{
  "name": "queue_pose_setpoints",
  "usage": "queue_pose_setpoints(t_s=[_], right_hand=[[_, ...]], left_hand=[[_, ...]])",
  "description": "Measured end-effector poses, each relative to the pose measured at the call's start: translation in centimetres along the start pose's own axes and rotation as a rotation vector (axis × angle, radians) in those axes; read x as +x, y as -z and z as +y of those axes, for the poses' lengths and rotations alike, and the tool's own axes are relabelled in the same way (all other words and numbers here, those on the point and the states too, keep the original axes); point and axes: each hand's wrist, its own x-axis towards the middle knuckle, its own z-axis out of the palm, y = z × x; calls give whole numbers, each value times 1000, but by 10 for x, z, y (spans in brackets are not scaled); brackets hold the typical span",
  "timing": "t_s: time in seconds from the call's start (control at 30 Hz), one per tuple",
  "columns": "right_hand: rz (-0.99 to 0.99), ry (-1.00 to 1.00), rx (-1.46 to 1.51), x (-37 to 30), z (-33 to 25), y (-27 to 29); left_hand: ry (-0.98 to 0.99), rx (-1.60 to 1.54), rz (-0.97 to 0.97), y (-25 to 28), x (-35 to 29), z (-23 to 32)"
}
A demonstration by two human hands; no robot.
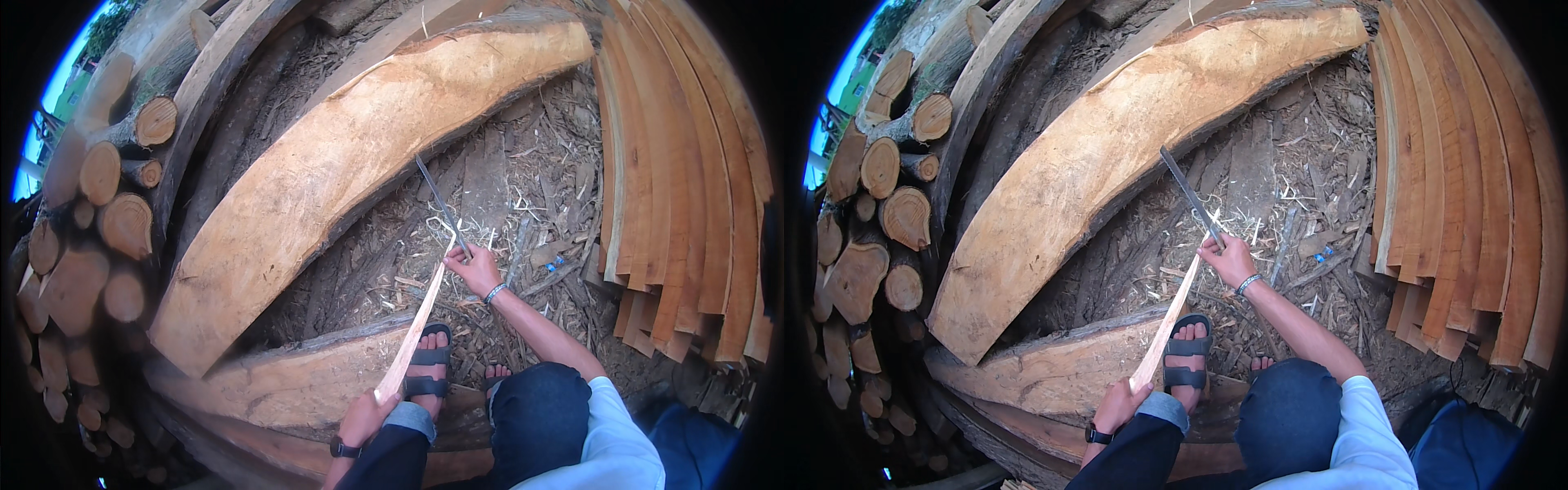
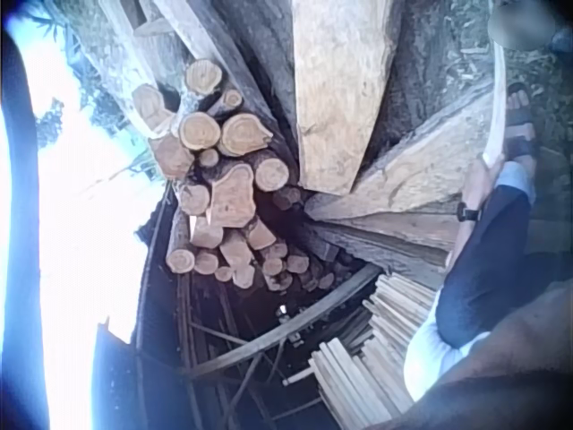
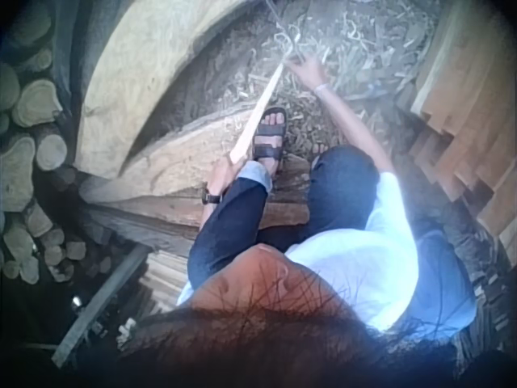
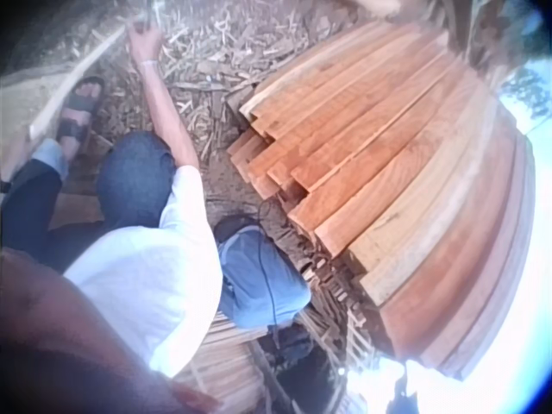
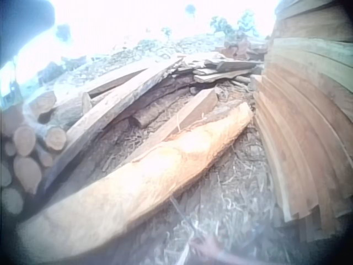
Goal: The person uses a cleaver-like tool to shave thin layers of wood from a small piece of timber, turning the wood over to shave different sides.
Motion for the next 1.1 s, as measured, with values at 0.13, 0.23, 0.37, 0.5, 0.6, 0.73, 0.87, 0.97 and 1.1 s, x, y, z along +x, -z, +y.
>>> queue_pose_setpoints(t_s=[0.13, 0.23, 0.37, 0.5, 0.6, 0.73, 0.87, 0.97, 1.1], right_hand=[[-38, -32, -32, 3, 4, 0], [-58, -14, -22, 3, 8, 1], [43, 58, 18, 9, 13, 4], [113, 96, -28, 12, 15, 10], [191, 98, -130, 15, 19, 19], [127, -72, -257, 12, -3, 32], [-21, -20, -239, -1, 13, 15], [-177, 6, -192, -12, 15, 3], [-267, 9, -37, -21, 11, -15]], left_hand=[[15, -7, -26, 2, -1, 0], [23, -4, -30, 1, -1, 0], [11, 3, -26, 3, -2, 2], [6, 2, 14, 2, -2, 0], [44, -2, 53, -2, 1, -8], [106, 54, 102, 2, -5, -5], [105, 113, 112, 4, -6, 1], [90, 150, 111, 4, -2, 7], [111, 168, 195, -2, -7, 4]])
